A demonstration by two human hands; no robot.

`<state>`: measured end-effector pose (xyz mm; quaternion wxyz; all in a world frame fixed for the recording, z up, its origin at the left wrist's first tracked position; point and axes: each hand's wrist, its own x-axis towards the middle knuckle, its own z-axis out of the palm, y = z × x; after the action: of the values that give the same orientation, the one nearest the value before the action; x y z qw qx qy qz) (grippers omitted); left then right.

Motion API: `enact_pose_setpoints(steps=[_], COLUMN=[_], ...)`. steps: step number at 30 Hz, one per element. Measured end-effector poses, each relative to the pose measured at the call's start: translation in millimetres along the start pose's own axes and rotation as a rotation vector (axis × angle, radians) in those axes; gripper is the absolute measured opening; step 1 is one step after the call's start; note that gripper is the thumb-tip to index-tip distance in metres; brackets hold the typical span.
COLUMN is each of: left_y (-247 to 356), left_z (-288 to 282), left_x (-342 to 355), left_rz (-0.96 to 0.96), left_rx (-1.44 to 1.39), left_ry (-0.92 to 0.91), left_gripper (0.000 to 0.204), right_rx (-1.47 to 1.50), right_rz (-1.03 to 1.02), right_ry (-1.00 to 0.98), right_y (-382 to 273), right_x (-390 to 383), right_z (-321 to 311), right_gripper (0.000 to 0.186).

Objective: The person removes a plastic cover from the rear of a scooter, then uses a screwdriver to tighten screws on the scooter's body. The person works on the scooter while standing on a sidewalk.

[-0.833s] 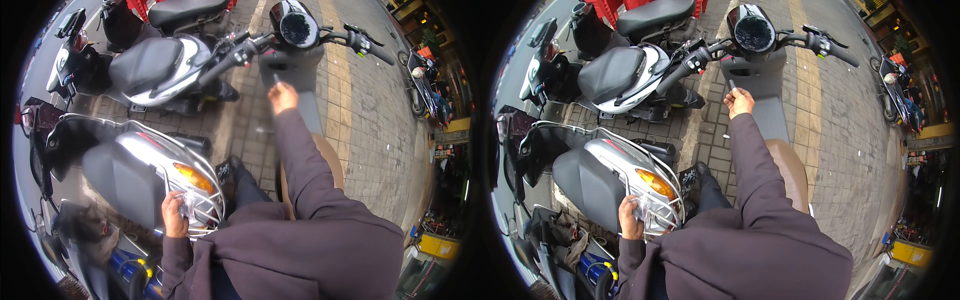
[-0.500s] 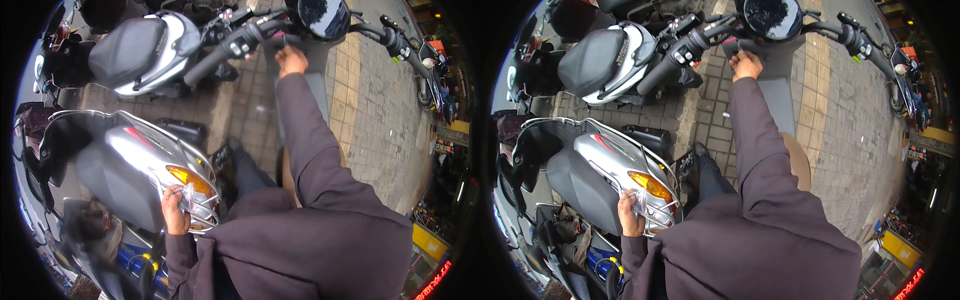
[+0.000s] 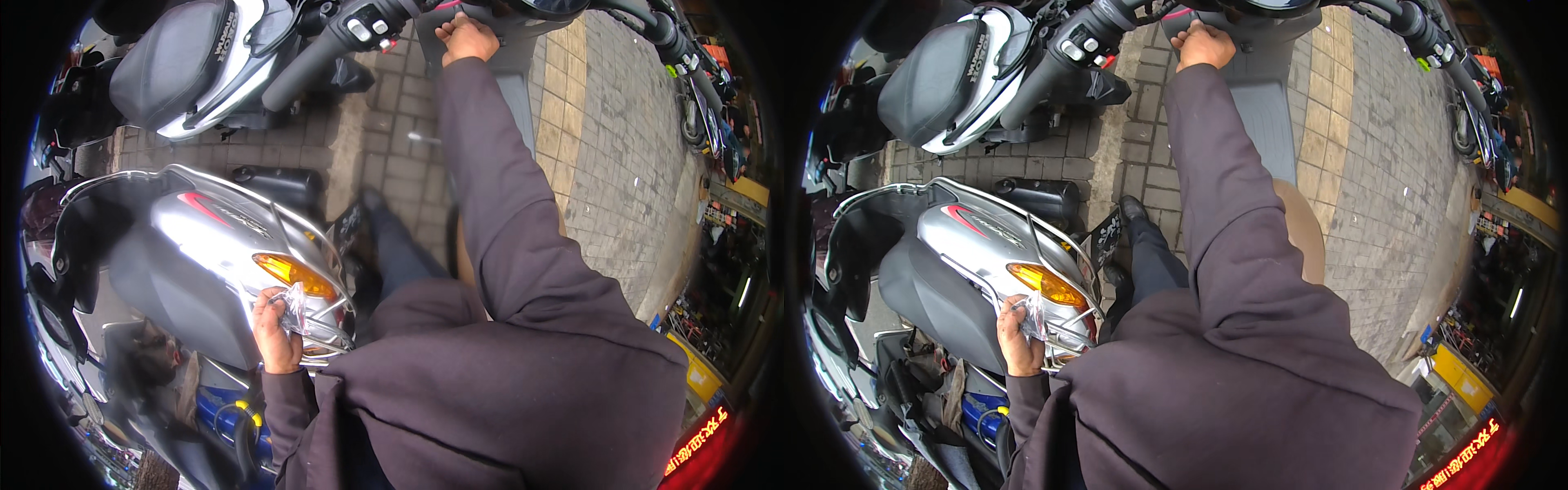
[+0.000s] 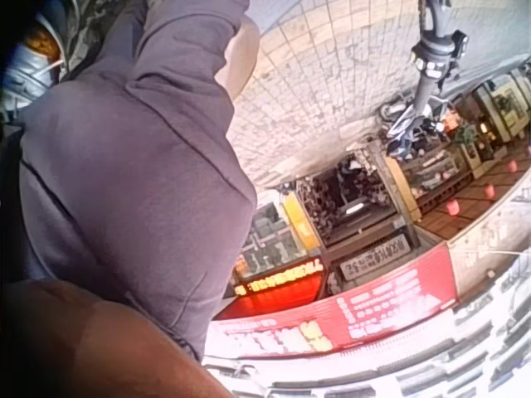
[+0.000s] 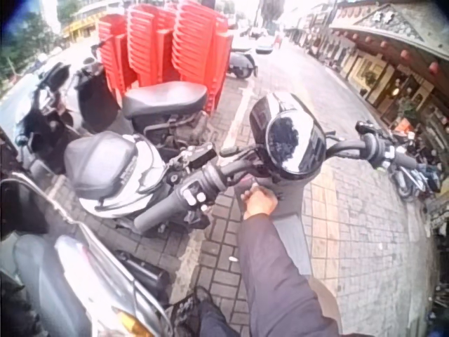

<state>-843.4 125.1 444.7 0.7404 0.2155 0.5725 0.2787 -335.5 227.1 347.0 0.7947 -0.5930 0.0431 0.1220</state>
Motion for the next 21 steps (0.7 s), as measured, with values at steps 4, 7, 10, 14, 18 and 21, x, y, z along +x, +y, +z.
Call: enact_pose_setpoints(steps=[4, 7, 10, 14, 18, 21], left_y=[0.1, -0.6, 0.0, 0.9, -0.5, -2.3], left_z=[2.2, 5.6, 8.8, 11.2, 10.4, 10.7], left_x=[1.9, 5.6, 7.7, 7.4, 7.7, 9.8], left_rz=[-0.019, -0.027, -0.026, -0.018, -0.020, -0.034], left_rx=[0.005, 0.003, 0.003, 0.012, -0.009, -0.014], left_ry=[-0.005, -0.003, -0.036, -0.040, -0.043, -0.057], left_gripper=[0.018, 0.018, 0.017, 0.016, 0.017, 0.017], right_rx=[0.015, -0.028, -0.023, -0.126, -0.258, -0.291], right_rz=[-0.011, -0.013, 0.059, -0.006, -0.002, -0.013], right_ry=[0.017, 0.055, -0.005, 0.057, 0.032, -0.002], right_y=[6.4, 11.4, 12.6, 11.5, 10.4, 10.3], right_x=[6.7, 14.4, 19.6, 15.2, 7.7, 8.0], right_z=[3.2, 4.2, 5.3, 6.8, 2.6, -2.2], right_gripper=[0.012, 0.023, 0.021, 0.024, 0.024, 0.025])
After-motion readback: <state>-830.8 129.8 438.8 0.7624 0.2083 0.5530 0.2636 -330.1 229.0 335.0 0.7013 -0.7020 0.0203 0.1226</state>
